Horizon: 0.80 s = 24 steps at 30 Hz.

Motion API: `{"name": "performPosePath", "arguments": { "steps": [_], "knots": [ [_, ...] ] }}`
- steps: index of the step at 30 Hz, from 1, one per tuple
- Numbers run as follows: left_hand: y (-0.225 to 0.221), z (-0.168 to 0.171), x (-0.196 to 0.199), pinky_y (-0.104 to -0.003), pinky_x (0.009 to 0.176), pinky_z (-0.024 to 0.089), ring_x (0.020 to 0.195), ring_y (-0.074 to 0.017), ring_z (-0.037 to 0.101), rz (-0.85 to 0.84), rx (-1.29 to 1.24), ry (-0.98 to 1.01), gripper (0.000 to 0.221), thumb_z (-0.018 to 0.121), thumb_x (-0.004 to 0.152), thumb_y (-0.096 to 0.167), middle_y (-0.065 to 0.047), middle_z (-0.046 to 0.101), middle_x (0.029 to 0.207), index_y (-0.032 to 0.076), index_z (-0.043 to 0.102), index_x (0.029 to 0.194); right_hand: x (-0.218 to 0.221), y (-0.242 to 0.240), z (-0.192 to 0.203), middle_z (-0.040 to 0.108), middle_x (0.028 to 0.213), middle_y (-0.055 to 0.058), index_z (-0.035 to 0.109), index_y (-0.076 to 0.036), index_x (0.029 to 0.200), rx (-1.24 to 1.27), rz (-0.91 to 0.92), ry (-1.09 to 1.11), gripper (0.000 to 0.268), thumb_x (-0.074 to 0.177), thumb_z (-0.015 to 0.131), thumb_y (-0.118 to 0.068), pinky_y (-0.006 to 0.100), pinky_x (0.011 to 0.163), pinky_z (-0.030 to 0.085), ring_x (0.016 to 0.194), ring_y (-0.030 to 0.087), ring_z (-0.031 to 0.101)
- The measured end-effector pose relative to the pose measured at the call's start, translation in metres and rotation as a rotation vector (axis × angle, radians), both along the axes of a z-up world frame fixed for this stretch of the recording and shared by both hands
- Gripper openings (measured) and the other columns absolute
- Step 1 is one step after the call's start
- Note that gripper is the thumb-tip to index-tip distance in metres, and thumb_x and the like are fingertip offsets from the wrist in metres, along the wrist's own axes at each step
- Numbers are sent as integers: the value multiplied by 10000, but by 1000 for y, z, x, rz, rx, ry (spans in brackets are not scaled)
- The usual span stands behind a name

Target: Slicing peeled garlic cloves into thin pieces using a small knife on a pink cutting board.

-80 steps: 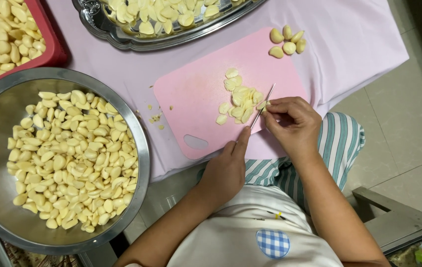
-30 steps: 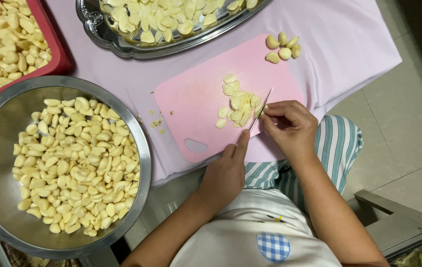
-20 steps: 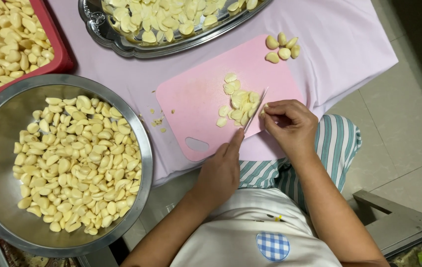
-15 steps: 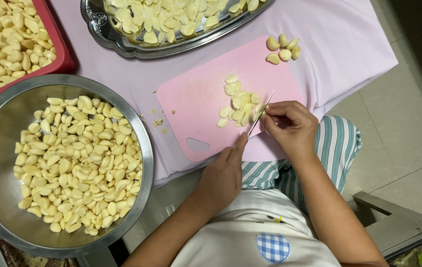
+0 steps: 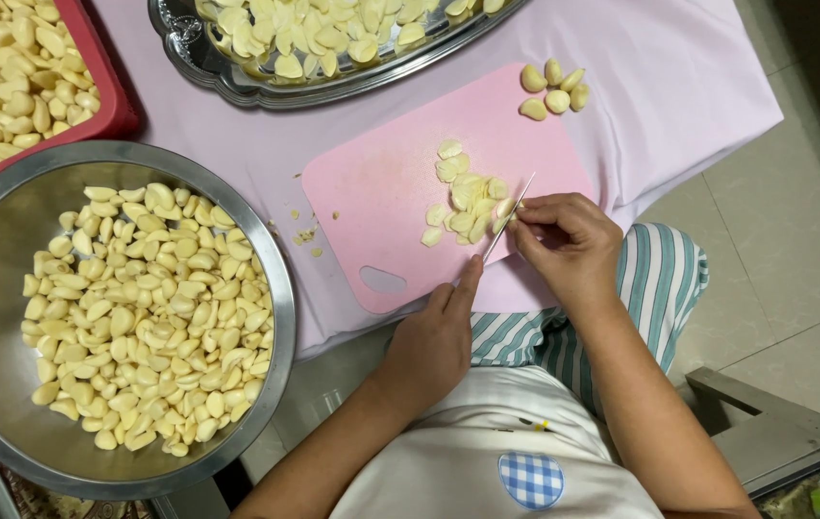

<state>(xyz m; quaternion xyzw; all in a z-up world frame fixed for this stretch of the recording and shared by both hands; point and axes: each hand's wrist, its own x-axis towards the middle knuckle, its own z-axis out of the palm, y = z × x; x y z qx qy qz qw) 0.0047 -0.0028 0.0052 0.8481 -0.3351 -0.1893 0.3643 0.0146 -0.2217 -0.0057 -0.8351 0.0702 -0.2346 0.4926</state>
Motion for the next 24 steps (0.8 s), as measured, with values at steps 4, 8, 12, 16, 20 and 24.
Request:
{"name": "performPosePath", "arguments": {
  "steps": [4, 8, 12, 16, 20, 24],
  "knots": [
    [0, 7, 0, -449, 724, 645, 826, -409, 765, -12, 5, 23, 666, 511, 1017, -3, -317, 662, 1128, -38, 304, 1649, 0, -4, -3, 769, 930, 189, 832, -24, 916, -24, 10, 4, 121, 838, 913, 22, 339, 671, 627, 835, 310, 755],
    [-2, 5, 1, -433, 728, 644, 815, -382, 766, -28, 49, 29, 670, 512, 1022, 11, -308, 660, 1137, -30, 292, 1654, 0, -4, -4, 766, 926, 201, 826, -9, 915, 21, 3, 10, 124, 835, 904, 47, 311, 671, 624, 828, 305, 751],
    [-4, 7, 3, -444, 733, 642, 829, -400, 763, -36, 54, 36, 679, 496, 1022, 12, -308, 650, 1145, -31, 271, 1662, 0, -5, -5, 765, 937, 200, 830, -10, 926, 29, 6, 14, 125, 839, 895, 52, 304, 656, 628, 836, 299, 752],
    [-4, 6, 2, -446, 727, 643, 826, -391, 765, -42, 92, 42, 687, 495, 1022, 13, -299, 654, 1142, -24, 261, 1667, 1, -4, -2, 761, 929, 203, 829, -5, 926, 32, 5, 15, 126, 839, 892, 61, 305, 650, 628, 823, 298, 749],
    [-4, 5, 2, -427, 707, 644, 803, -378, 766, -49, 105, 47, 702, 515, 1008, 11, -297, 656, 1125, -36, 262, 1662, 2, -5, -3, 761, 932, 203, 830, -6, 932, 35, 12, 9, 135, 834, 890, 67, 305, 655, 629, 830, 299, 750],
    [-12, 5, 4, -417, 671, 644, 770, -368, 762, -19, 65, -8, 681, 507, 1006, 5, -265, 661, 1081, -28, 294, 1652, 0, -5, -4, 760, 934, 200, 831, -6, 943, 23, 13, 20, 132, 841, 892, 51, 324, 657, 635, 841, 299, 750]
  ]
}}
